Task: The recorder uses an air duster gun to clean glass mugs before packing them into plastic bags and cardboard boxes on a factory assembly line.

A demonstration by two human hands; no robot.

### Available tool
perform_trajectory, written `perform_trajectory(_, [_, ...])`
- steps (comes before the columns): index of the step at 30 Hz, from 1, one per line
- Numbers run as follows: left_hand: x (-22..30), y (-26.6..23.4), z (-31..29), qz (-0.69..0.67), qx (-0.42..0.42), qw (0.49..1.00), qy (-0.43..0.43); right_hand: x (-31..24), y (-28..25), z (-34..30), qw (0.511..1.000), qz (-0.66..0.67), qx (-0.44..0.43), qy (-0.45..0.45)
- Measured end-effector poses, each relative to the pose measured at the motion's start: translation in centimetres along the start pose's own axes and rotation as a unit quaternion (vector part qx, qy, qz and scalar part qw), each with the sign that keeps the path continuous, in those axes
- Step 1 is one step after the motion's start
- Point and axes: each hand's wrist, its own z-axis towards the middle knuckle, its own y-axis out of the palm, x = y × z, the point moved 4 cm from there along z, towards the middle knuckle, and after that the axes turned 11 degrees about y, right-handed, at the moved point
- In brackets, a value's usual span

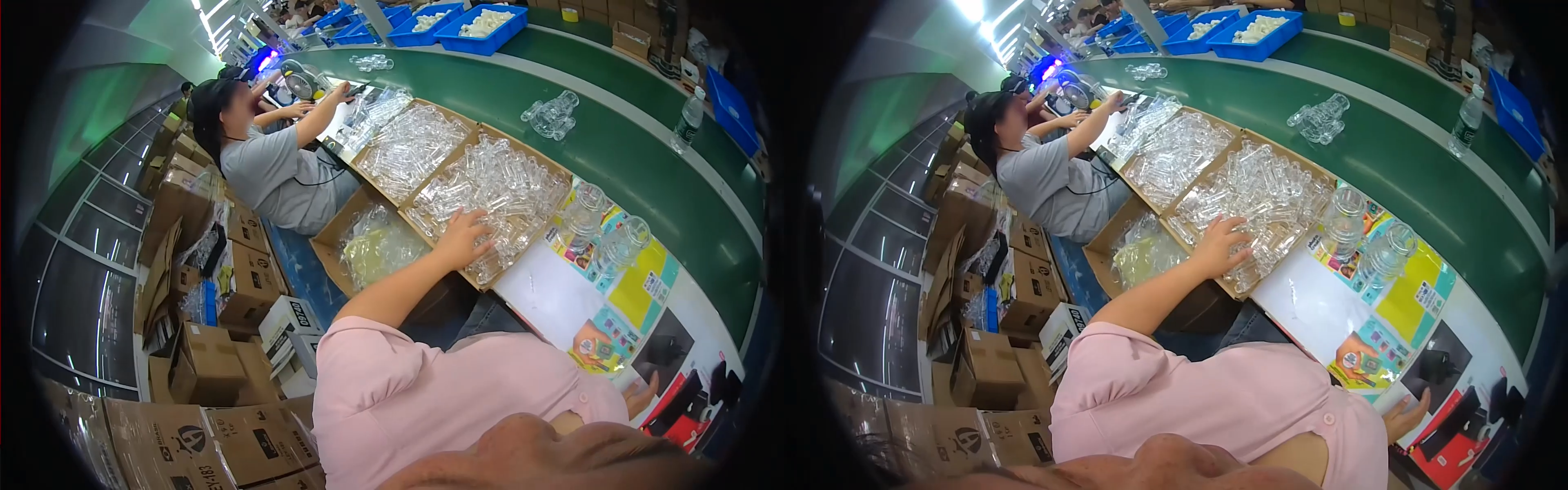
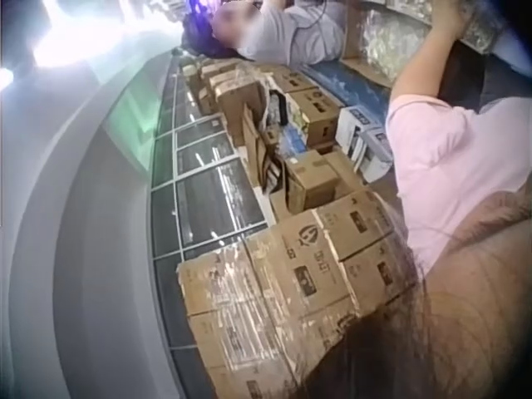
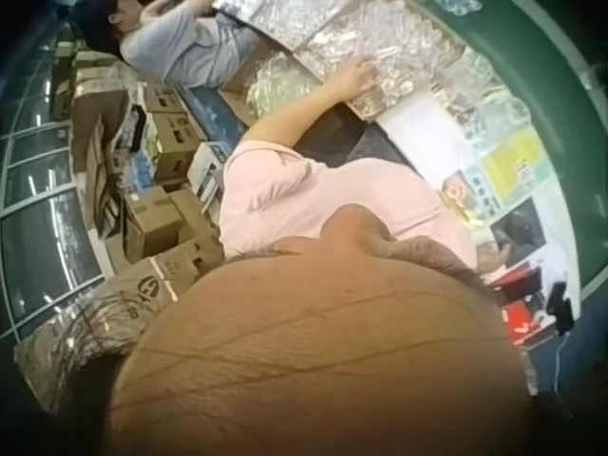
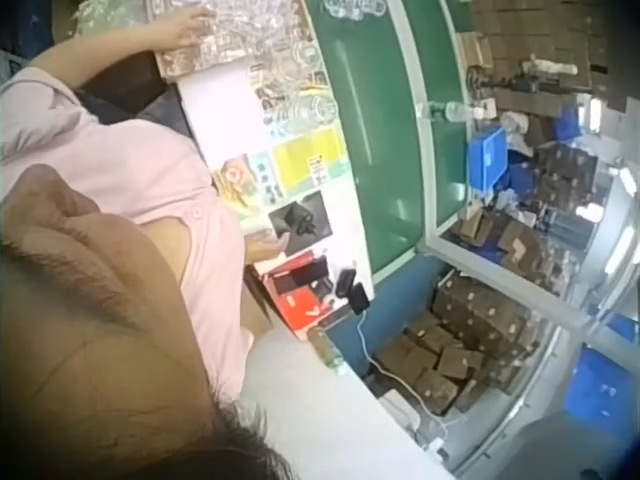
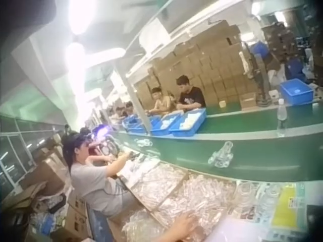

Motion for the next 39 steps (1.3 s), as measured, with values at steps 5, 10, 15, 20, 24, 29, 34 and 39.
perform_trajectory(5, [-0.2, -0.2, -0.4, 0.003, 0.019, 1.000, -0.019, -0.6, 0.5, 0.4, 0.999, 0.004, 0.009, -0.032])
perform_trajectory(10, [0.8, -0.9, 0.2, 0.022, 0.115, 0.992, 0.044, -3.5, -1.8, -0.1, 0.999, -0.025, 0.021, 0.007])
perform_trajectory(15, [0.3, -1.4, -0.5, -0.007, 0.138, 0.990, 0.037, -3.2, -0.5, -0.1, 0.999, -0.026, 0.025, -0.011])
perform_trajectory(20, [-0.7, -0.7, -0.9, -0.153, 0.104, 0.979, -0.086, -3.7, -0.8, -0.3, 0.997, -0.052, 0.049, 0.019])
perform_trajectory(24, [-1.5, -0.4, -1.3, -0.198, 0.078, 0.972, -0.099, -3.8, -0.5, -0.3, 0.995, -0.083, 0.043, 0.033])
perform_trajectory(29, [-2.5, -0.7, -1.3, -0.191, 0.233, 0.953, -0.018, -4.5, -0.5, 0.0, 0.996, -0.066, 0.040, 0.036])
perform_trajectory(34, [-2.9, 0.1, -1.3, -0.202, 0.138, 0.970, -0.007, -4.6, -1.1, 0.0, 0.995, -0.066, 0.043, 0.060])
perform_trajectory(39, [-3.0, 0.0, -1.0, -0.372, 0.221, 0.896, -0.101, -4.3, -1.2, -0.1, 0.993, -0.097, 0.046, 0.039])
